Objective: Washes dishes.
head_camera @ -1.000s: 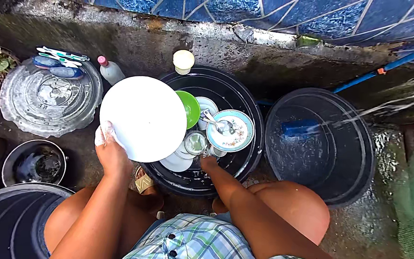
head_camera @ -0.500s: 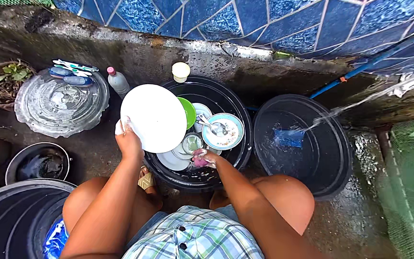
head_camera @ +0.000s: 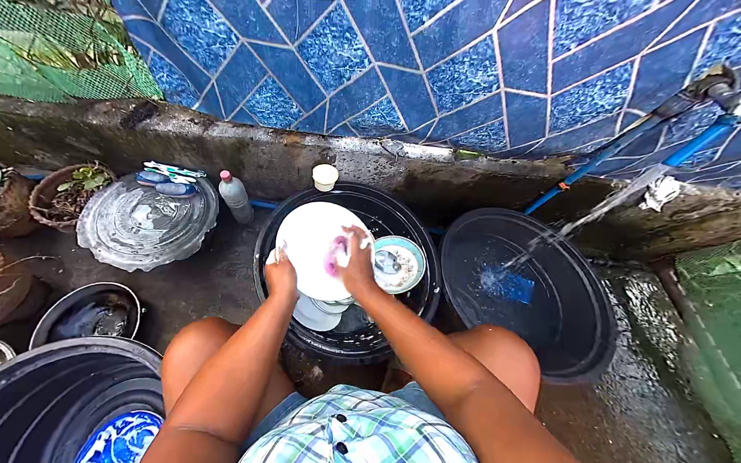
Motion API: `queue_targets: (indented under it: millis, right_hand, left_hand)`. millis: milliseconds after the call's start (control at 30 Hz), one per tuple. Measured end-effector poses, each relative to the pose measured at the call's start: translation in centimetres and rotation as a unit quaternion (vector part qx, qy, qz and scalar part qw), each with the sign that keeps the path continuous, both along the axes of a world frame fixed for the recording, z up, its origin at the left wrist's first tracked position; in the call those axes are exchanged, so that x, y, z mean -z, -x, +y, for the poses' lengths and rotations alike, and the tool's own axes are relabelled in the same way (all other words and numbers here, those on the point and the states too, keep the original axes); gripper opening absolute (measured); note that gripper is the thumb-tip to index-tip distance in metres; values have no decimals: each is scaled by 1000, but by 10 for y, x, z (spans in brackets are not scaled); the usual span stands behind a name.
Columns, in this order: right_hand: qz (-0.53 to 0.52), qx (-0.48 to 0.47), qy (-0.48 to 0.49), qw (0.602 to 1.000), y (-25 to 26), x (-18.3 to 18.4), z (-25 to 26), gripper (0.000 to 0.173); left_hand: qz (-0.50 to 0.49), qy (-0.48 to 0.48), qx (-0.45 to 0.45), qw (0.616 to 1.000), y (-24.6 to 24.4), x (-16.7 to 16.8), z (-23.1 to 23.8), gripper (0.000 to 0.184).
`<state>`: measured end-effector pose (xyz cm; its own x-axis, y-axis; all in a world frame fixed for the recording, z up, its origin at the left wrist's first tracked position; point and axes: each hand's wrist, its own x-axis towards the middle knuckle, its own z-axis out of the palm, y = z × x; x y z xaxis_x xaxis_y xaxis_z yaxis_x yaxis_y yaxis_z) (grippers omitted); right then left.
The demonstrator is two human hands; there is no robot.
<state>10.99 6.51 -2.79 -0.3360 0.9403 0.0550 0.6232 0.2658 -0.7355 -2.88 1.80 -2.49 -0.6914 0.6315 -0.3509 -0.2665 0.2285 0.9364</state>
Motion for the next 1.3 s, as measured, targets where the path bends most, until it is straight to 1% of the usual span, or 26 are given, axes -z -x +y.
queue_targets:
  millis: [33, 100, 133, 167, 200, 267, 300, 333, 367, 433, 467, 500, 600, 633, 667, 733, 767, 800, 867, 900, 933, 1033, 1067, 1167, 1200, 1300]
  right_hand:
    - [-44, -62, -36, 996, 10, 7, -17, 55]
    - [-62, -188, -138, 970, 14, 19, -35, 49]
    - [-53, -228, -189, 954, 9, 21, -28, 46]
    - [-44, -238, -234, 942, 1, 21, -14, 44]
    - [-45, -212, -255, 942, -6, 20, 0, 45]
    - [-57, -81, -236, 967, -5, 18, 20, 52]
    - [-62, -36, -225, 972, 1, 20, 21, 55]
    - [-59, -42, -207, 976, 10, 21, 13, 57]
    - [-46, -91, -200, 974, 17, 23, 1, 55]
    - [-7, -209, -227, 951, 25, 22, -13, 46]
    - [12, -233, -237, 943, 24, 20, -8, 42]
    - [19, -223, -241, 944, 21, 19, 2, 41]
    - [9, -92, -233, 968, 20, 18, 32, 45]
    - [10, -88, -228, 970, 25, 18, 27, 44]
    - [13, -114, -220, 969, 30, 16, 16, 42]
    - [31, -186, -231, 954, 34, 14, 3, 37]
    - [39, -192, -235, 952, 32, 12, 6, 35]
    - [46, -167, -239, 955, 29, 10, 12, 31]
    - [57, -59, -259, 962, 28, 9, 31, 24]
    - [53, -31, -264, 962, 31, 9, 33, 22]
    - [45, -38, -259, 964, 35, 7, 27, 21]
    - [40, -133, -246, 959, 41, 1, 6, 22]
    - [33, -136, -233, 963, 38, -2, 12, 23]
    - [13, -52, -238, 970, 32, -2, 35, 23]
    - [2, -48, -241, 969, 34, -1, 32, 23]
    - [-1, -119, -226, 967, 41, -6, 8, 26]
  left_hand:
    - [3, -5, 12, 1000, -4, -3, 0, 41]
    - [31, -23, 40, 998, -6, -6, -1, 37]
    - [46, -34, 56, 997, -6, -8, -3, 37]
    - [61, -47, 69, 995, -5, -10, -6, 37]
    - [76, -54, 75, 993, -4, -10, -8, 37]
    - [91, -53, 78, 991, -3, -13, -8, 36]
    - [89, -50, 75, 992, -3, -13, -8, 36]
    - [83, -50, 71, 993, -3, -13, -9, 36]
    - [73, -55, 67, 994, -2, -13, -8, 36]
    - [55, -67, 53, 995, 2, -10, -6, 36]
    - [50, -69, 54, 995, 3, -9, -7, 37]
    - [49, -65, 58, 995, 4, -9, -10, 37]
    - [61, -47, 60, 995, 5, -12, -10, 38]
    - [61, -47, 59, 995, 5, -13, -11, 38]
    - [57, -51, 56, 996, 6, -13, -12, 38]
    - [44, -64, 52, 996, 7, -11, -11, 37]
    - [39, -64, 51, 996, 7, -11, -12, 37]
    - [37, -60, 52, 996, 6, -12, -13, 37]
    - [40, -49, 55, 996, 5, -15, -12, 37]
    - [40, -47, 53, 997, 5, -15, -12, 37]
    - [39, -46, 51, 997, 4, -15, -12, 36]
    - [32, -58, 52, 996, 5, -13, -11, 35]
    - [29, -58, 52, 997, 5, -14, -11, 35]
    - [34, -51, 57, 996, 4, -14, -11, 35]
    - [36, -52, 55, 996, 4, -13, -10, 35]
    - [27, -53, 49, 997, 6, -12, -12, 35]
